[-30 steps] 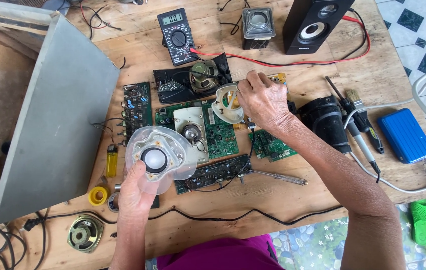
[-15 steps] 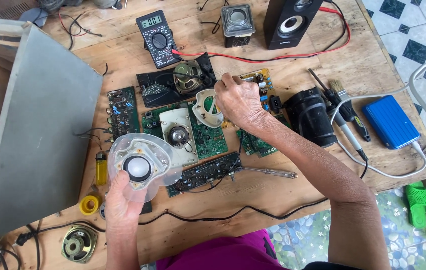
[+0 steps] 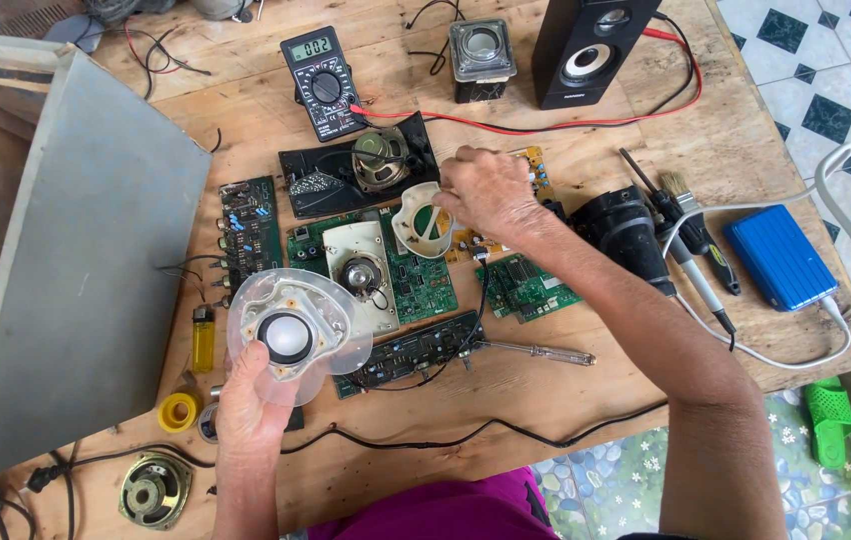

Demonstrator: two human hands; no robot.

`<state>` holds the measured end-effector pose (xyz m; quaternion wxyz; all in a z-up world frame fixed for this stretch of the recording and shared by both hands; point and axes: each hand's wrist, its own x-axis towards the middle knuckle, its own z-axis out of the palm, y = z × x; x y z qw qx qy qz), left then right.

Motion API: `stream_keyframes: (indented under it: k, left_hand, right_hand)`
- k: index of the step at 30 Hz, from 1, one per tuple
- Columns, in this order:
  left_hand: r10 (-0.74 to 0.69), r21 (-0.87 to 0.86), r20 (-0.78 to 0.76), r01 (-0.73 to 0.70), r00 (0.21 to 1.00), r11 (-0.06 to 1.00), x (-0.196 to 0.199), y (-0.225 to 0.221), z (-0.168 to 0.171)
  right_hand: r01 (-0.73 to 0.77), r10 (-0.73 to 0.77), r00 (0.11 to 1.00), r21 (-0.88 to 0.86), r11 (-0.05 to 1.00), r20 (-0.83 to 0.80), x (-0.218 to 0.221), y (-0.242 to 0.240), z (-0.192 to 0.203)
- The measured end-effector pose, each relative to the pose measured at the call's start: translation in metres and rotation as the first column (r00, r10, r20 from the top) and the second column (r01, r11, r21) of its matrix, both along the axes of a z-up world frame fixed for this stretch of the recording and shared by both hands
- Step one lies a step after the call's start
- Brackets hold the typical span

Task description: Disassembling a speaker driver by unscrewing it from its plastic housing using a screwdriver.

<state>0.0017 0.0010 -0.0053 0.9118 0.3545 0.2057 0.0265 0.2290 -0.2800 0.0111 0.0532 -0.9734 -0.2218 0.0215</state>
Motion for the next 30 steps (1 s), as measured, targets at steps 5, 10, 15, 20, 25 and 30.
stream_keyframes:
  k: [5, 10, 15, 20, 25, 30]
  left_hand:
    - [0.007, -0.009, 0.056, -0.006, 0.998, 1.0, 0.001, 0.006, -0.005]
    - [0.001, -0.036, 0.118, 0.003, 0.993, 0.999, 0.001, 0.005, -0.005]
    - [0.022, -0.006, 0.012, -0.022, 1.0, 1.0, -0.001, 0.004, -0.004]
    - [0.013, -0.008, 0.051, -0.013, 0.999, 1.0, -0.002, 0.007, -0.002]
    - [0.014, -0.013, 0.008, -0.014, 1.0, 1.0, 0.003, -0.002, 0.012]
    - [0.207, -0.003, -0.152, -0.21, 0.966, 0.978, 0.011, -0.021, 0.038]
  right_hand:
    - [-0.006, 0.009, 1.0, -0.225, 0.974, 0.013, 0.006, -0.054, 0.044]
    - [0.103, -0.216, 0.969, -0.588, 0.802, -0.125, 0.044, -0.109, 0.002]
    - [0.185, -0.381, 0.906, -0.636, 0.749, -0.185, 0.056, -0.118, -0.026]
    - [0.201, -0.389, 0.905, -0.629, 0.751, -0.175, 0.06, -0.115, -0.034]
    - [0.233, -0.4, 0.905, -0.617, 0.752, -0.146, 0.075, -0.135, -0.065]
    - [0.304, -0.393, 0.909, -0.424, 0.853, -0.14, 0.09, -0.152, -0.093]
